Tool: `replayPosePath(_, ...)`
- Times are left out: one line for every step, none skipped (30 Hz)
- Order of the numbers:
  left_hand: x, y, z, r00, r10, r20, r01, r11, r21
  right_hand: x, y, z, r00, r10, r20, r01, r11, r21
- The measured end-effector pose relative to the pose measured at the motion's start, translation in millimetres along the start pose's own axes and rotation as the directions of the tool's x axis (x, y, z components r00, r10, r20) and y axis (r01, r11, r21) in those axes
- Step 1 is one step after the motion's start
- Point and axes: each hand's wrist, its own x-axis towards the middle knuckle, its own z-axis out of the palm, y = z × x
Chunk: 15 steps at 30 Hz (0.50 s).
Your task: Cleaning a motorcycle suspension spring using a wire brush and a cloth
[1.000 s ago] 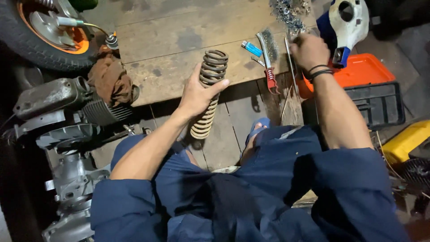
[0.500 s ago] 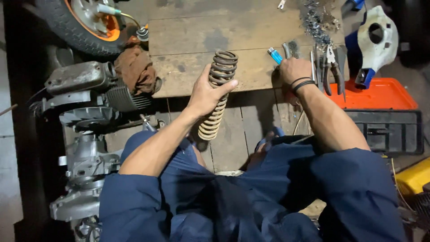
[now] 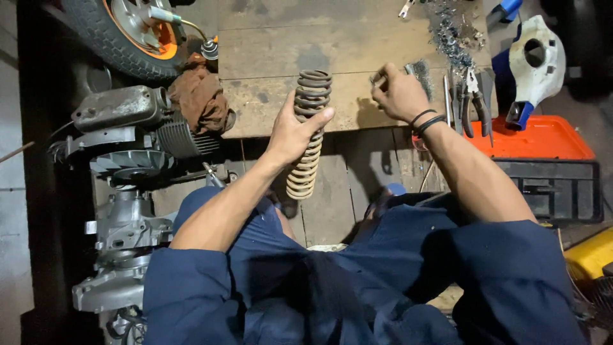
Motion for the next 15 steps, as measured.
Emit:
replayPosePath(1,-1,1,1.0,0.002,0.002,-0.002,1.0,0.0,-4,-10,-2,1.0,0.001,-0.002,-0.001,1.0,0.0)
replayPosePath(2,-3,3,1.0,0.004,-0.011,-0.004,1.0,-0.006,-7,-19,-4,0.994,-0.099,-0.055,0.104,0.991,0.088)
replayPosePath(3,-4,4,1.0,0.006,-0.024,-0.007,1.0,-0.012,-11,-29,-6,0.974,-0.194,-0.117,0.212,0.962,0.17)
replayPosePath(3,-3,6,1.0,0.009,-0.023,-0.009,1.0,-0.011,-19,-42,-13,0.974,-0.194,-0.119,0.212,0.963,0.169)
replayPosePath(3,-2,8,1.0,-0.009,-0.027,0.01,1.0,0.002,-28,-55,-19,0.964,-0.257,-0.064,0.265,0.929,0.258)
replayPosePath(3,-1,9,0.999,-0.026,-0.031,0.027,1.0,0.016,-36,-68,-27,0.946,-0.324,-0.017,0.31,0.885,0.348)
replayPosePath(3,0,10,0.999,-0.022,-0.031,0.023,1.0,0.017,-43,-79,-33,0.946,-0.325,-0.02,0.311,0.885,0.346)
replayPosePath(3,0,10,0.999,-0.035,-0.04,0.037,0.998,0.046,-52,-89,-39,0.938,-0.306,0.166,0.25,0.924,0.291)
replayPosePath(3,1,10,0.998,-0.048,-0.05,0.052,0.996,0.074,-60,-100,-45,0.9,-0.266,0.346,0.197,0.955,0.222)
replayPosePath(1,6,10,0.998,-0.043,-0.05,0.046,0.996,0.076,-65,-111,-51,0.901,-0.267,0.341,0.199,0.955,0.221)
replayPosePath(-1,11,10,0.997,-0.051,-0.058,0.057,0.992,0.114,-70,-122,-56,0.841,-0.291,0.457,0.194,0.949,0.248)
replayPosePath(-4,15,11,0.996,-0.061,-0.064,0.07,0.986,0.151,-76,-133,-60,0.764,-0.312,0.565,0.183,0.944,0.274)
replayPosePath(-5,14,13,0.996,-0.058,-0.063,0.066,0.986,0.152,-77,-132,-51,0.766,-0.311,0.562,0.183,0.944,0.274)
replayPosePath(-5,14,15,0.997,-0.05,-0.062,0.06,0.984,0.168,-78,-132,-41,0.768,-0.335,0.545,0.185,0.932,0.312)
replayPosePath(-6,13,16,0.997,-0.043,-0.061,0.053,0.981,0.184,-79,-132,-32,0.77,-0.359,0.527,0.189,0.918,0.349)
